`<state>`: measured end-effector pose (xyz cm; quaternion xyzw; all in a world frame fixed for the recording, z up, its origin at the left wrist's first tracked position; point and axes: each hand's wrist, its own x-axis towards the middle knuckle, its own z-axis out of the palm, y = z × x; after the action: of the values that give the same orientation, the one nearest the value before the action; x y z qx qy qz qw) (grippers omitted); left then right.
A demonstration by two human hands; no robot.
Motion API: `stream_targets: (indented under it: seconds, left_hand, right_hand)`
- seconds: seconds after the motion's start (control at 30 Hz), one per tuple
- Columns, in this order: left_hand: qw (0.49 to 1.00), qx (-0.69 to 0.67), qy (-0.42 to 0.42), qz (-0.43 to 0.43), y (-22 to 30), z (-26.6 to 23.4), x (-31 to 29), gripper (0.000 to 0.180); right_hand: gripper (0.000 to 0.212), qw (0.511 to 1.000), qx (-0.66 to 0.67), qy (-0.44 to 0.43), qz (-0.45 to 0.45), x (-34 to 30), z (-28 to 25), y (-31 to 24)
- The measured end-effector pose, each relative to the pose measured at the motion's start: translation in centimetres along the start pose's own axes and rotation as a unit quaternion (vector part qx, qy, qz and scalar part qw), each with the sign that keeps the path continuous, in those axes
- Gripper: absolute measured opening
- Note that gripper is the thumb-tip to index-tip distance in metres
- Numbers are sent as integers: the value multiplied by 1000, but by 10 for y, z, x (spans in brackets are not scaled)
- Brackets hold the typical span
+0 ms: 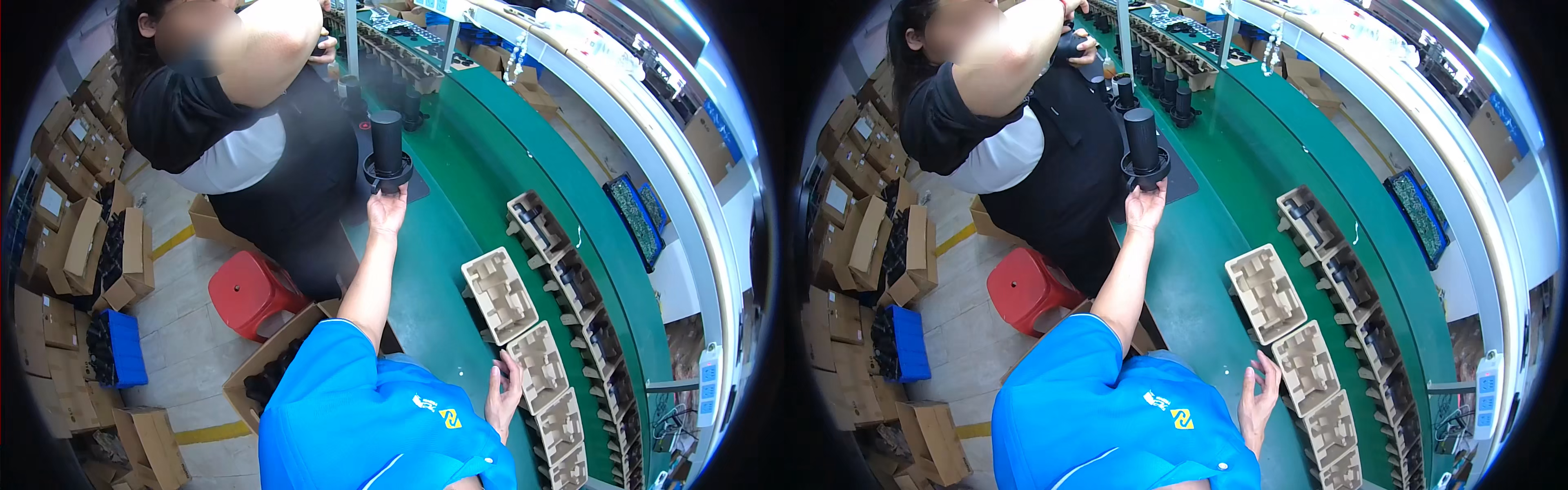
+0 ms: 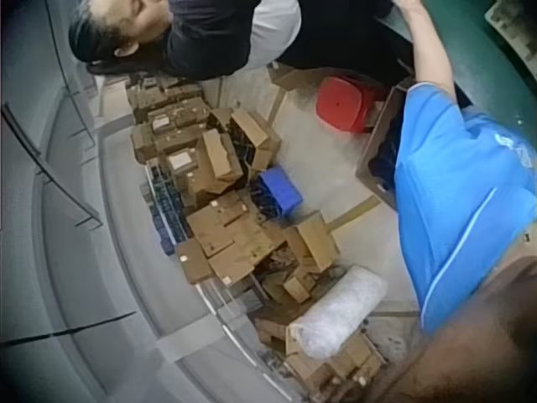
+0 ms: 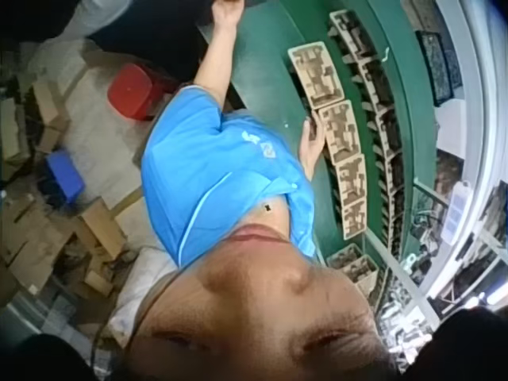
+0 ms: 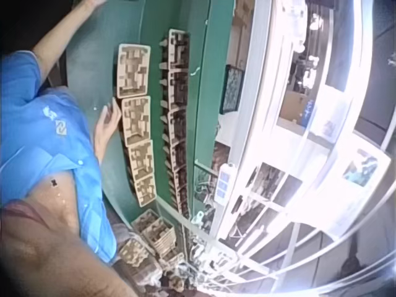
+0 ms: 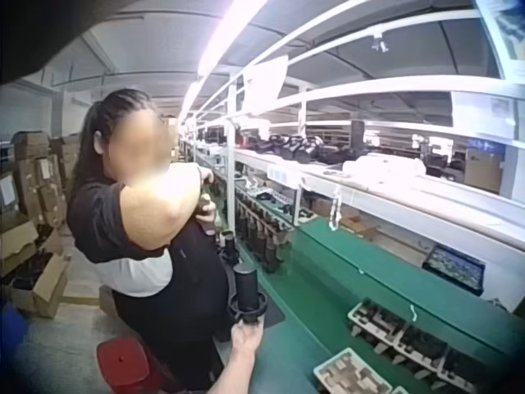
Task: The person separates and arranges molded cardboard trays on an assembly line table, places black microphone units into the trays by hand, and pushes the packaged trays down the line.
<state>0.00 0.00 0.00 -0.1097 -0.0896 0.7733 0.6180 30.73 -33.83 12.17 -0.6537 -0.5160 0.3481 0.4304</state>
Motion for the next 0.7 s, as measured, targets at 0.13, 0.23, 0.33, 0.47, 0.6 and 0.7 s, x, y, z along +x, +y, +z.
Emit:
stream_targets:
  seconds: [0.13, 0.23, 0.33, 0.47, 0.6, 0.7]
  left_hand:
    - [999, 32, 28, -23, 5, 9, 10, 38]
    - [998, 46, 24, -21, -2, 9, 1, 38]
    - [998, 51, -3, -36, 10, 13, -2, 36]
    - [996, 83, 16, -39, 5, 15, -7, 35]
    - [989, 142, 11, -42, -11, 17, -8, 34]
    - [984, 162, 27, -64, -6, 11, 1, 36]
  right_hand:
    - [35, 1000, -2, 4, -5, 4, 5, 0]
    - [34, 1000, -4, 15, 1, -1, 9, 1]
    - [35, 1000, -17, 6, 2, -2, 11, -5]
    - [35, 1000, -3, 4, -8, -4, 11, -3]
    - [34, 1000, -15, 14, -4, -3, 10, -2]
    - [33, 999, -2, 7, -44, 2, 11, -6]
